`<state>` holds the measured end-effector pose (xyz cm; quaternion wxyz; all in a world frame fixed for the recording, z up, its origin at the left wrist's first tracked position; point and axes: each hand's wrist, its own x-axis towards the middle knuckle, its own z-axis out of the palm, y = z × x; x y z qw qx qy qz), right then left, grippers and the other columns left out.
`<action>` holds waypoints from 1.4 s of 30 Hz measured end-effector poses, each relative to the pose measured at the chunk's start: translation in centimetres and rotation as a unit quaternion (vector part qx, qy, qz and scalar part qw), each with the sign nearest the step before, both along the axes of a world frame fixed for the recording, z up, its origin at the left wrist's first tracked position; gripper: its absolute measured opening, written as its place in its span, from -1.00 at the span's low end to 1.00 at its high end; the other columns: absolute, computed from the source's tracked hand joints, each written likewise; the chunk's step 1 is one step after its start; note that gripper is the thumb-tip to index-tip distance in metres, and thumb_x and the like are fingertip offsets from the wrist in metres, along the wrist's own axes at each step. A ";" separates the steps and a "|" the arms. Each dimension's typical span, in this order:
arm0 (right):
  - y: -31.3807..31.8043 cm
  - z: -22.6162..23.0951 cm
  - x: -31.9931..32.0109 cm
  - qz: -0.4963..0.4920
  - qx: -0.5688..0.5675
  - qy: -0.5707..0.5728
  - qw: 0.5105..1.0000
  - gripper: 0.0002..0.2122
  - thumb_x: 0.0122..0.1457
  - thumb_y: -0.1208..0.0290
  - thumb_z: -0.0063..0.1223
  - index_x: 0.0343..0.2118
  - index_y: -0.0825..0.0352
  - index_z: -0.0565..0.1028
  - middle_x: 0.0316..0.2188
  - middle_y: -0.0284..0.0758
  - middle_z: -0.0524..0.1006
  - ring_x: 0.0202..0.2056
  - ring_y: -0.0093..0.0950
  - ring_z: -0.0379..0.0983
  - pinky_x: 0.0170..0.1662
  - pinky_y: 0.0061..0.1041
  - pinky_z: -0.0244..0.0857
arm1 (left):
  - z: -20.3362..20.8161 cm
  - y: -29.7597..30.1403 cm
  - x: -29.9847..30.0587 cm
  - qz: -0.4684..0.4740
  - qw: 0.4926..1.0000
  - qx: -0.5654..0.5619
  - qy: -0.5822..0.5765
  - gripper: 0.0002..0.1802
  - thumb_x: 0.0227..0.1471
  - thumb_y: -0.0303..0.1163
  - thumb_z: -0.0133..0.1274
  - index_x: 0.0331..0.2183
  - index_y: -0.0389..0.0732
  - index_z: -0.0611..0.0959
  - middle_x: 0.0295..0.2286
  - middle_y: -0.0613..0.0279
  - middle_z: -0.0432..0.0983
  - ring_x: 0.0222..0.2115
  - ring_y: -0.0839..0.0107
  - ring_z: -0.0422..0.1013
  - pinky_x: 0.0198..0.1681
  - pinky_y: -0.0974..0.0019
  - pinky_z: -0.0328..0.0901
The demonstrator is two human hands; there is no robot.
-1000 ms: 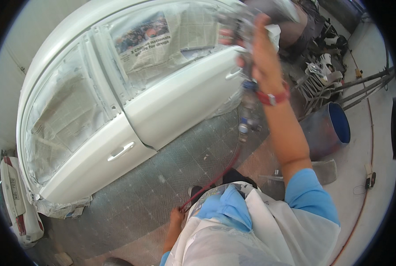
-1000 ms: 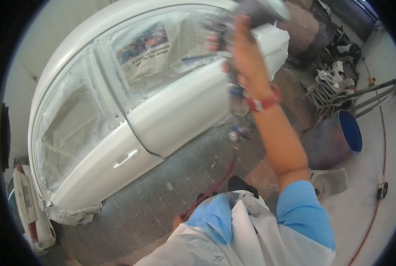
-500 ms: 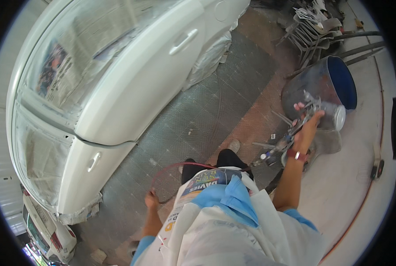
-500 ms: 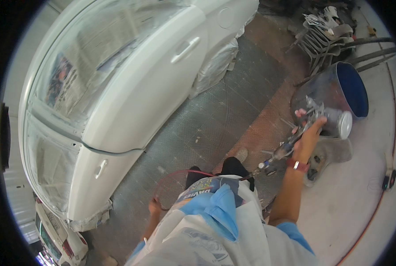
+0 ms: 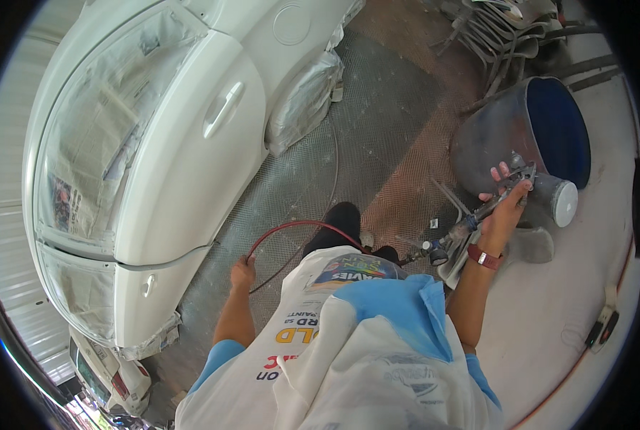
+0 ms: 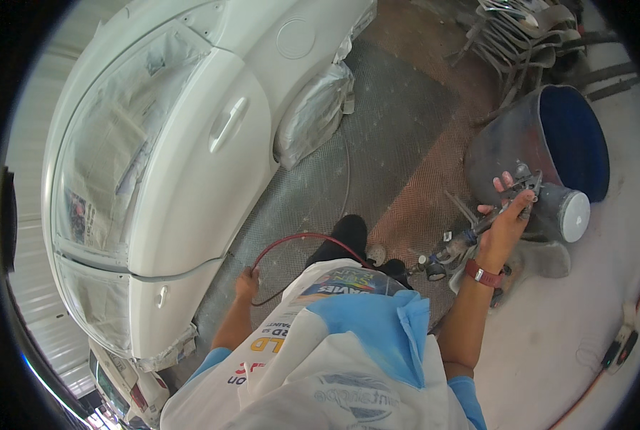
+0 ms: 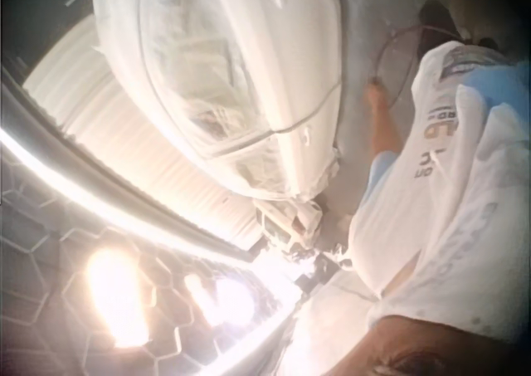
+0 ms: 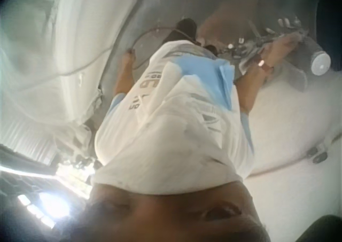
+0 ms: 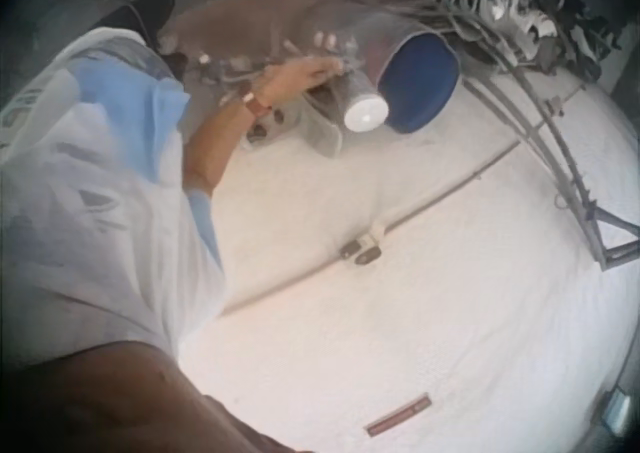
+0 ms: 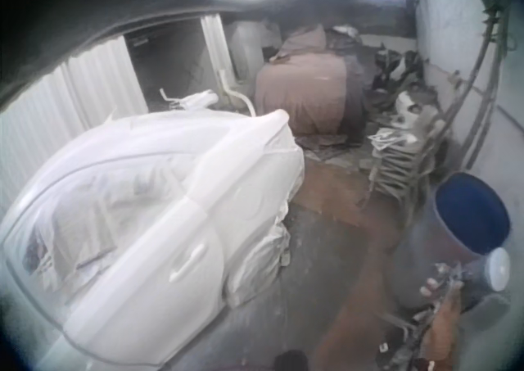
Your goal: The person uses a spray gun to apply white paint to a car's hood and a separate bumper. They move around the vehicle to cover different areas, including the hood, side panels, and the detached bumper, ensuring even coverage.
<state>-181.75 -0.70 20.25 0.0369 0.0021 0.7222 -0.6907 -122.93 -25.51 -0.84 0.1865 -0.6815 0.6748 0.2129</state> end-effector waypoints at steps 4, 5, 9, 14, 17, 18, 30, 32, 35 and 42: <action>-3.8 -0.1 -7.7 0.011 -0.016 0.004 1.000 -0.17 0.41 -0.40 -0.38 0.40 0.32 0.22 0.13 -0.15 0.58 0.08 -0.38 0.58 -0.43 -0.57 0.50 | -2.0 -2.1 -5.1 0.005 0.998 0.064 -0.017 -0.42 0.41 0.07 -0.08 0.15 -0.18 0.62 0.02 -0.24 0.61 0.07 -0.16 0.52 0.14 -0.12 0.37; -5.2 -0.2 -10.0 0.019 -0.016 -0.001 1.000 -0.15 0.40 -0.42 -0.38 0.41 0.31 0.21 0.12 -0.14 0.59 0.07 -0.38 0.59 -0.44 -0.58 0.49 | -2.7 -2.5 -6.7 0.025 0.997 0.074 -0.019 -0.41 0.41 0.07 -0.08 0.16 -0.19 0.62 0.04 -0.24 0.60 0.10 -0.15 0.51 0.16 -0.13 0.35; -11.8 -0.4 -18.6 0.066 -0.038 0.005 0.997 -0.09 0.34 -0.49 -0.41 0.47 0.26 0.14 0.09 -0.11 0.61 0.03 -0.36 0.61 -0.50 -0.62 0.41 | -6.0 -5.8 -13.8 0.027 0.986 0.164 -0.026 -0.33 0.39 0.06 -0.07 0.26 -0.26 0.52 0.15 -0.25 0.52 0.21 -0.13 0.43 0.28 -0.11 0.28; -22.3 1.6 -29.5 0.194 -0.060 0.012 0.979 -0.03 0.29 -0.53 -0.45 0.52 0.21 0.04 0.04 -0.07 0.64 0.00 -0.35 0.63 -0.57 -0.65 0.28 | -8.1 -14.2 -31.0 -0.031 0.970 0.242 0.010 -0.15 0.27 -0.14 0.09 0.42 -0.33 0.23 0.34 -0.29 0.24 0.34 -0.17 0.24 0.37 -0.07 0.21; -28.7 2.5 -34.9 0.275 -0.049 0.000 0.960 -0.06 0.33 -0.50 -0.46 0.52 0.22 0.06 -0.04 -0.09 0.66 -0.03 -0.38 0.64 -0.58 -0.66 0.24 | -4.8 -20.5 -44.1 -0.217 0.965 0.139 0.055 -0.34 0.28 -0.29 0.03 0.34 -0.26 0.37 0.33 -0.20 0.26 0.33 -0.19 0.23 0.37 -0.15 0.21; -30.7 2.7 -36.0 0.312 -0.048 -0.018 0.949 -0.08 0.35 -0.48 -0.46 0.52 0.23 0.07 -0.05 -0.10 0.67 -0.05 -0.39 0.64 -0.58 -0.66 0.24 | -3.1 -22.4 -48.6 -0.279 0.955 0.062 0.075 -0.33 0.26 -0.28 0.07 0.33 -0.26 0.38 0.32 -0.15 0.29 0.31 -0.18 0.27 0.34 -0.15 0.23; -46.8 -2.6 -44.1 0.605 0.070 -0.084 0.788 -0.39 0.52 -0.17 -0.25 0.25 0.30 0.50 -0.20 -0.35 0.64 -0.47 -0.63 0.40 -0.55 -0.61 0.25 | 9.6 -39.4 -74.4 -0.309 0.920 -0.242 -0.021 -0.40 0.17 -0.25 0.25 0.20 -0.17 0.52 0.28 0.08 0.35 -0.03 0.17 0.55 -0.08 0.09 0.50; -47.3 -3.7 -45.2 0.648 0.081 -0.107 0.750 -0.41 0.50 -0.19 -0.20 0.18 0.31 0.46 -0.30 -0.39 0.55 -0.57 -0.64 0.31 -0.55 -0.59 0.24 | 9.3 -39.8 -75.0 -0.306 0.923 -0.230 -0.051 -0.42 0.17 -0.24 0.25 0.19 -0.16 0.53 0.28 0.09 0.35 -0.04 0.19 0.55 -0.10 0.10 0.50; -46.7 -4.7 -46.4 0.700 0.078 -0.092 0.704 -0.36 0.48 -0.24 -0.21 0.04 0.41 0.49 -0.33 -0.34 0.54 -0.61 -0.60 0.36 -0.56 -0.56 0.23 | 8.5 -40.1 -75.7 -0.310 0.921 -0.219 -0.085 -0.44 0.18 -0.24 0.25 0.16 -0.16 0.53 0.28 0.11 0.35 -0.04 0.21 0.55 -0.11 0.10 0.50; -45.3 -5.5 -48.7 0.730 0.075 -0.091 0.673 -0.32 0.48 -0.24 -0.23 0.31 0.32 0.43 -0.21 -0.36 0.64 -0.61 -0.63 0.34 -0.53 -0.56 0.23 | 7.3 -41.2 -76.1 -0.312 0.913 -0.226 -0.137 -0.48 0.18 -0.23 0.25 0.13 -0.13 0.55 0.23 0.15 0.37 -0.05 0.22 0.55 -0.13 0.11 0.49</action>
